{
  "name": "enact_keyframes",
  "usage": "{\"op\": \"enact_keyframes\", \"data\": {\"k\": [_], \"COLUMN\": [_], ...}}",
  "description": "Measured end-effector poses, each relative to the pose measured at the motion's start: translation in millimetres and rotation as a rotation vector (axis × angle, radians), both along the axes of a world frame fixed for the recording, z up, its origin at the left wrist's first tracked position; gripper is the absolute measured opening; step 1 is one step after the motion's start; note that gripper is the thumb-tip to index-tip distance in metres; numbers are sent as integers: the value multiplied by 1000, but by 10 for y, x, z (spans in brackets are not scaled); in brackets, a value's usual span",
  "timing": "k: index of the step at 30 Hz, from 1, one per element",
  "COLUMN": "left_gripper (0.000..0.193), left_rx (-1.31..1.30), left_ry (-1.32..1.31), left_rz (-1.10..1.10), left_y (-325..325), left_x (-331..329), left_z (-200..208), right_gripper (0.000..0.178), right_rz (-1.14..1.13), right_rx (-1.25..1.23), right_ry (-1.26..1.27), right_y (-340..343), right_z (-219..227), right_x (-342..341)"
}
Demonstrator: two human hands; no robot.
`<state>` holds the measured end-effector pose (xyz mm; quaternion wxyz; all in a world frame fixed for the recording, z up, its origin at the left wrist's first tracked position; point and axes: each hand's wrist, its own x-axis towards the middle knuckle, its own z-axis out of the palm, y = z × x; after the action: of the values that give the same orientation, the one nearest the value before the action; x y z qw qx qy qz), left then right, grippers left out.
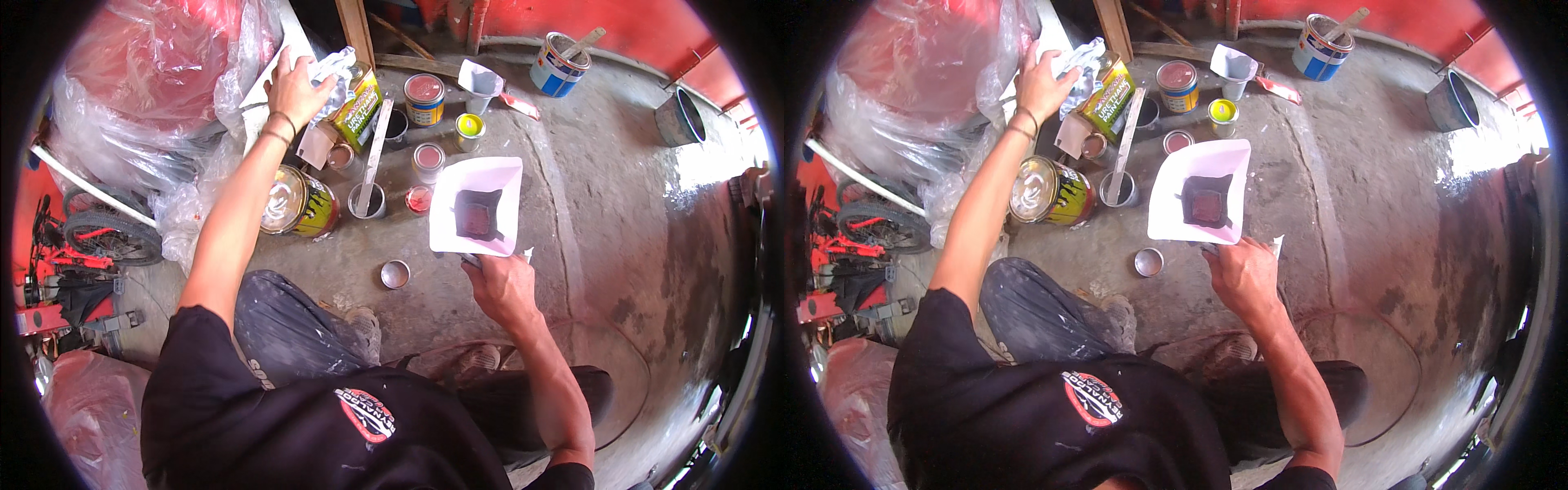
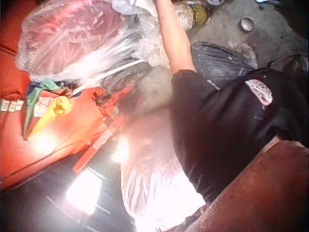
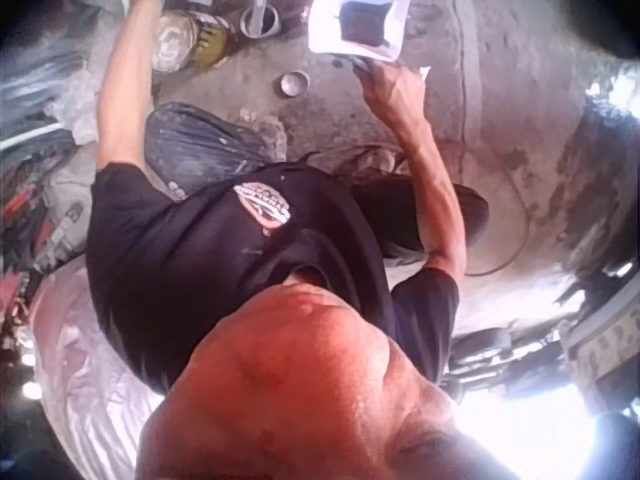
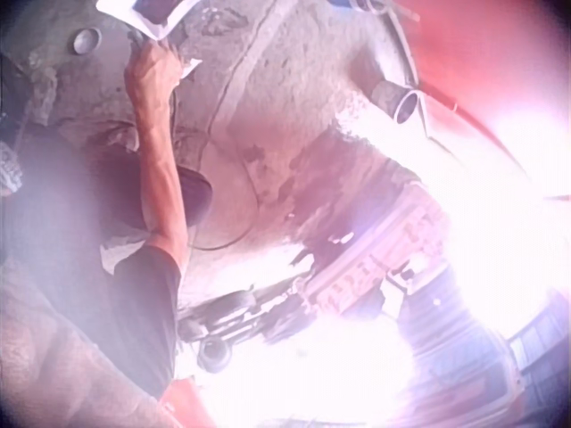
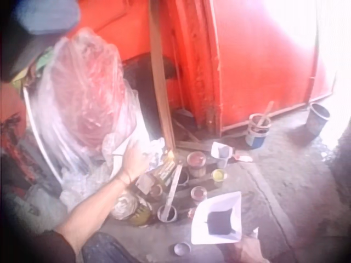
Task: The person prepares paint by mixing liquids in a small metal container with a spatula, adding thinner from a can, and then filtering the mixture through a paper strainer into another cup.
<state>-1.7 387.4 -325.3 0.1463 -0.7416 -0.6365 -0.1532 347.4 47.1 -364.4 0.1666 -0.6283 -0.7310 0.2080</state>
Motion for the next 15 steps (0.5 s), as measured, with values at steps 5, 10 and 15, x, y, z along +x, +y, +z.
{"op": "enact_keyframes", "data": {"k": [5, 10, 15], "left_gripper": [37, 35, 46], "left_rx": [-895, -797, -575], "left_ry": [-830, -1162, -1470], "left_rz": [-288, -501, -320], "left_y": [-1249, -1988, -2905], "left_x": [826, 1167, 992], "left_z": [605, 622, -258], "right_gripper": [27, 27, 24], "right_rz": [7, 48, 84], "right_rx": [-20, -12, 12], "right_ry": [-18, 23, 36], "right_y": [-7, 12, 34], "right_z": [-35, -27, 86], "right_x": [44, 7, -45]}}
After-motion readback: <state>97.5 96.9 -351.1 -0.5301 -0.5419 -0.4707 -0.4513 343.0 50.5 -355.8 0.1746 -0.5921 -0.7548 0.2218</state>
